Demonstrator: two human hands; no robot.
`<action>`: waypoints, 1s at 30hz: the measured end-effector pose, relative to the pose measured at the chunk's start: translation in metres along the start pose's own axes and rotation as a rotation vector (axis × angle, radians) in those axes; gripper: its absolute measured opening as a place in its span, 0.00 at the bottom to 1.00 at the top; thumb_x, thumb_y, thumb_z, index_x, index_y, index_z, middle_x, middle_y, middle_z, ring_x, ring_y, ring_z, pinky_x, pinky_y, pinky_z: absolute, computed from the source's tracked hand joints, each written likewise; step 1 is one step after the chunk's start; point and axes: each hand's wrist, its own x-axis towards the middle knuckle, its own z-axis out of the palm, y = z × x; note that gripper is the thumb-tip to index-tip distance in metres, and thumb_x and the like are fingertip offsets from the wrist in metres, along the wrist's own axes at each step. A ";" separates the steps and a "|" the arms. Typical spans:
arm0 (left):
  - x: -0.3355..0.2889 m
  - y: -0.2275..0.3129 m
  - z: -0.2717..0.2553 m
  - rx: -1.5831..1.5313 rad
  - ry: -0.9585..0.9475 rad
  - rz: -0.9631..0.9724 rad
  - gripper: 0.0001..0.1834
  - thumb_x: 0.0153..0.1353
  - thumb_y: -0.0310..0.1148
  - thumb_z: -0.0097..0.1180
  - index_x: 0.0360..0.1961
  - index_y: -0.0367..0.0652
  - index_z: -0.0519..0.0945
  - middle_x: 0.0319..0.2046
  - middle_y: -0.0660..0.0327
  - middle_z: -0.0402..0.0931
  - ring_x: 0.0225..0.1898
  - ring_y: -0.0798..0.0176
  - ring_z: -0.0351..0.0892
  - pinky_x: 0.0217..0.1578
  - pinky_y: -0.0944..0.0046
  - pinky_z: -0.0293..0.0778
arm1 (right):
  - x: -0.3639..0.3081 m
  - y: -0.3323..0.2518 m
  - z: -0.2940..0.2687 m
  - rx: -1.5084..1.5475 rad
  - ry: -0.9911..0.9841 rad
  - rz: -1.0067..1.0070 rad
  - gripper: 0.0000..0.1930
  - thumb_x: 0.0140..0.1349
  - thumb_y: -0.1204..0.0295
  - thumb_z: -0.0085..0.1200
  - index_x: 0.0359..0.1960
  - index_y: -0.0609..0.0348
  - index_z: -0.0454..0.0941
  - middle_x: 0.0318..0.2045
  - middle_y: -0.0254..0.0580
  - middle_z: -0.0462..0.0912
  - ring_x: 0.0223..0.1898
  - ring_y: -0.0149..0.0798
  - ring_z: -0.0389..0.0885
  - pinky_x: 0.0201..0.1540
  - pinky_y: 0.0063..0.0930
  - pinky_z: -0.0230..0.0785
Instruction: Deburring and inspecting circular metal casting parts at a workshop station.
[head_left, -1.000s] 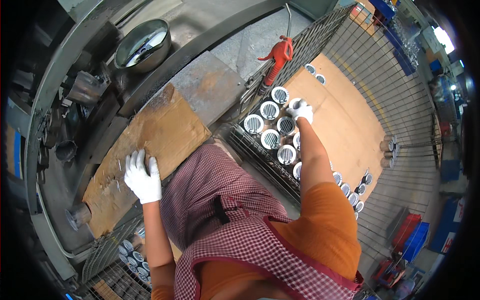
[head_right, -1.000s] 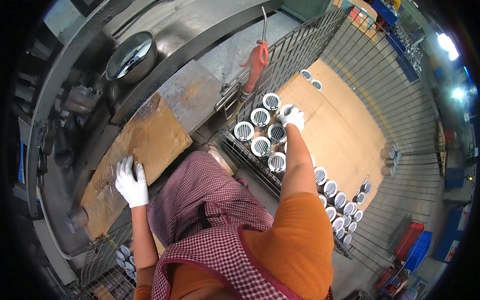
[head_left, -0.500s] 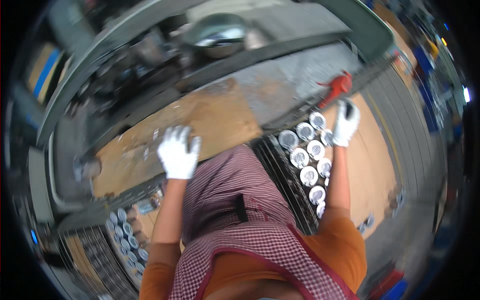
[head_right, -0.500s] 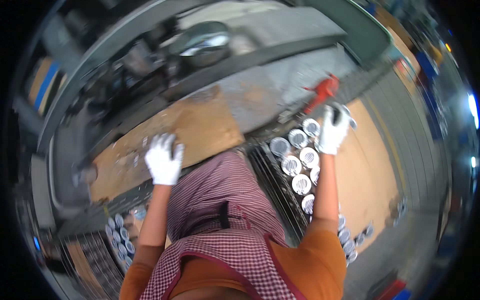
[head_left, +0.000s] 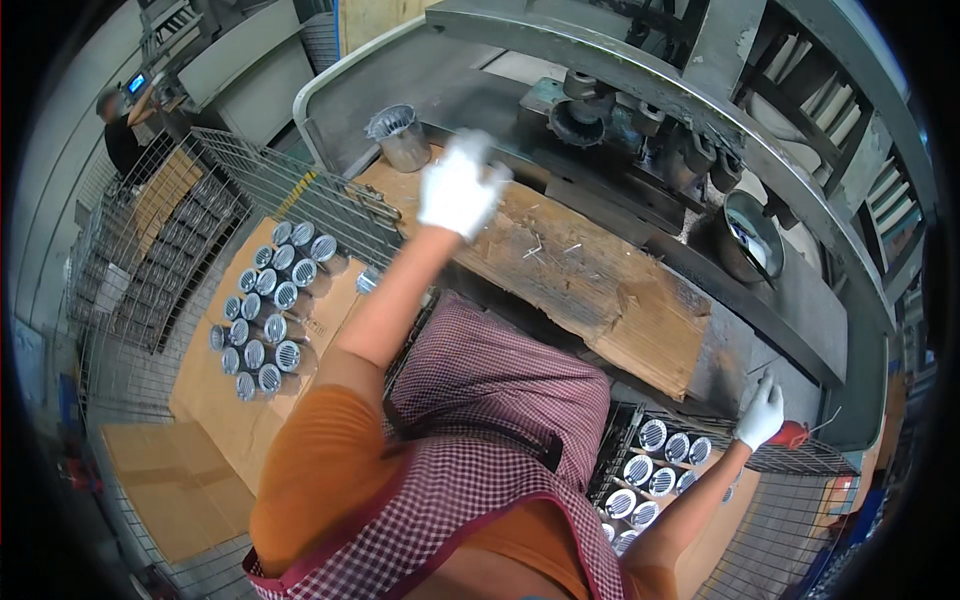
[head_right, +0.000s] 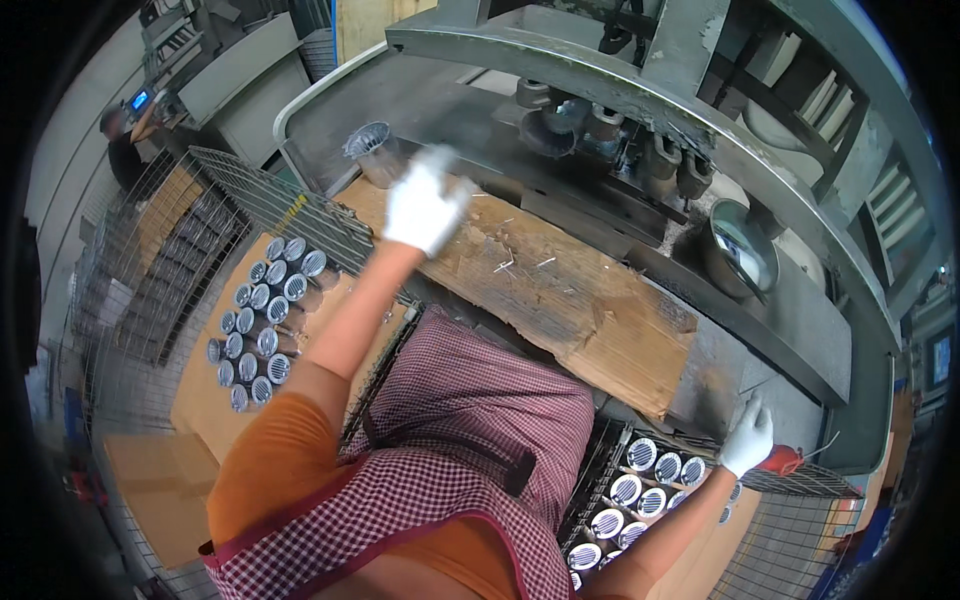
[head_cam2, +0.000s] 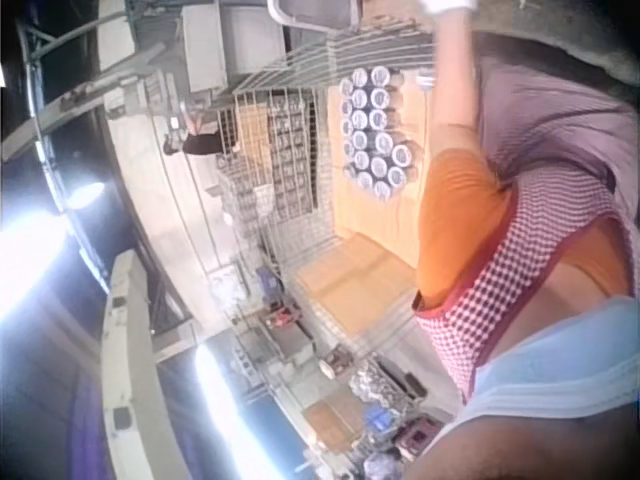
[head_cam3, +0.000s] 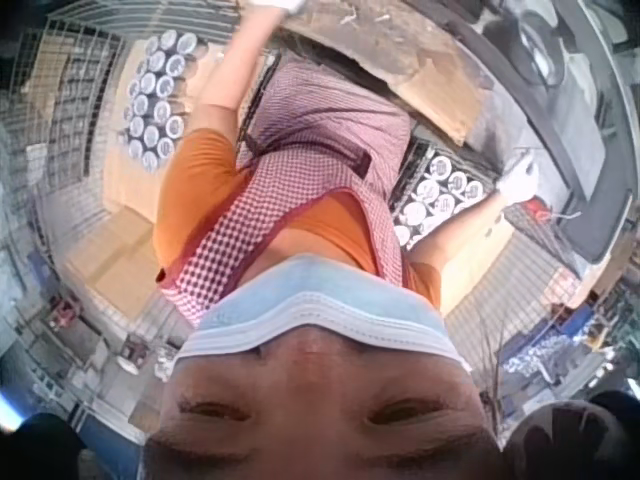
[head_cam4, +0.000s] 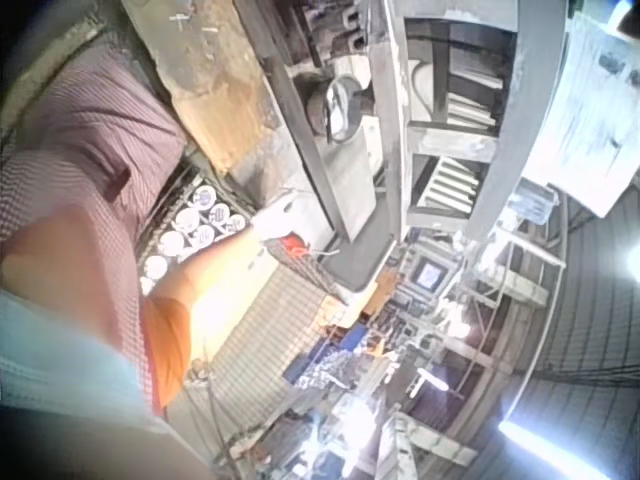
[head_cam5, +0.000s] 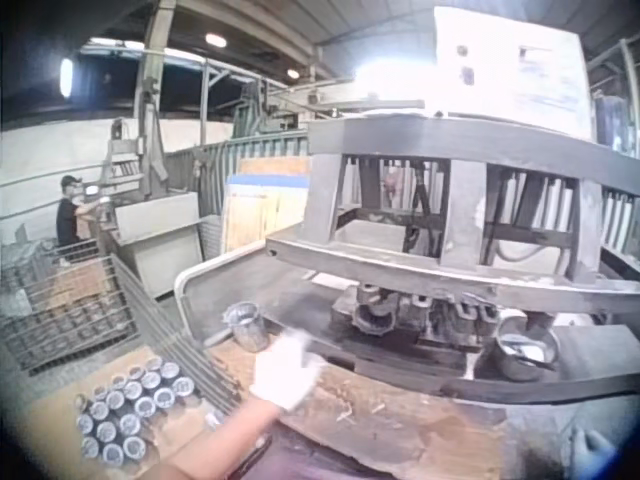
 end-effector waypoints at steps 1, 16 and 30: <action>0.016 -0.037 -0.003 0.120 0.120 -0.079 0.31 0.60 0.51 0.52 0.58 0.40 0.71 0.58 0.46 0.70 0.58 0.44 0.71 0.57 0.52 0.68 | 0.003 -0.001 0.002 -0.043 -0.009 0.002 0.22 0.65 0.54 0.53 0.31 0.64 0.82 0.26 0.53 0.83 0.23 0.44 0.76 0.33 0.37 0.67; -0.030 -0.020 -0.032 0.127 -0.399 0.032 0.20 0.64 0.51 0.47 0.49 0.53 0.80 0.47 0.56 0.79 0.47 0.51 0.79 0.45 0.53 0.75 | 0.008 -0.005 -0.002 -0.182 -0.095 0.072 0.24 0.65 0.49 0.50 0.38 0.61 0.84 0.33 0.44 0.86 0.32 0.38 0.82 0.39 0.32 0.69; -0.197 -0.143 0.030 -0.185 -0.307 -0.397 0.15 0.62 0.43 0.54 0.40 0.44 0.83 0.40 0.52 0.80 0.41 0.48 0.80 0.44 0.55 0.75 | 0.013 -0.005 0.001 -0.216 -0.040 0.105 0.28 0.64 0.46 0.50 0.37 0.64 0.84 0.33 0.43 0.86 0.30 0.40 0.80 0.39 0.33 0.69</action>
